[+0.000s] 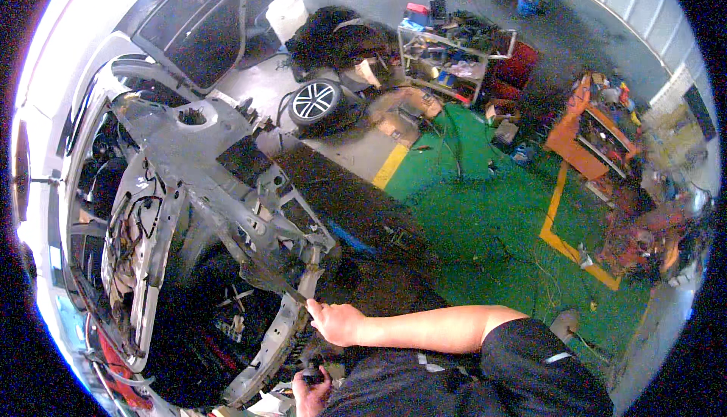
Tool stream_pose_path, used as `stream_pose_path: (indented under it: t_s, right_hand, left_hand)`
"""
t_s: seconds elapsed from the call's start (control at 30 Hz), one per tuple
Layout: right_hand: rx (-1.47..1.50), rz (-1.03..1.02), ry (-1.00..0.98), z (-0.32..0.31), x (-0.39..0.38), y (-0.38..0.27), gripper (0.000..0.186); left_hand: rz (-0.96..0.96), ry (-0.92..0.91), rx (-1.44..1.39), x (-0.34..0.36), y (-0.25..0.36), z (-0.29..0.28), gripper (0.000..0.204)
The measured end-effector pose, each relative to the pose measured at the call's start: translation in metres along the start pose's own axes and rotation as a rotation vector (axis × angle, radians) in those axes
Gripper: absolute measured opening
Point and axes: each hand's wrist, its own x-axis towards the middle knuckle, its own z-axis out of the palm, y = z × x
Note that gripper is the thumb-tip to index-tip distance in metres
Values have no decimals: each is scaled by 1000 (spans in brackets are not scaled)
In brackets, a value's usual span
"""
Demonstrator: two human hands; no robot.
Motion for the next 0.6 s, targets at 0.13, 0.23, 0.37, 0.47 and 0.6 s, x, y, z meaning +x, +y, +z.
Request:
stream_pose_path:
  t_s: [0.13,0.23,0.37,0.47,0.6]
  right_hand:
    - [76,127,-270,-42,16,-17,60]
    - [130,210,-351,-56,36,-18,60]
    - [47,202,-410,-45,67,-5,59]
    - [-137,127,-478,-46,79,-22,57]
    - [-277,52,-564,-50,89,-24,53]
  left_hand:
    - [54,-42,-94,-10,-25,6,23]
    - [14,8,-167,-4,-29,9,20]
    - [78,56,-221,11,-39,24,20]
    - [50,-27,-293,49,-40,29,23]
    - [-24,-70,-399,86,-55,55,30]
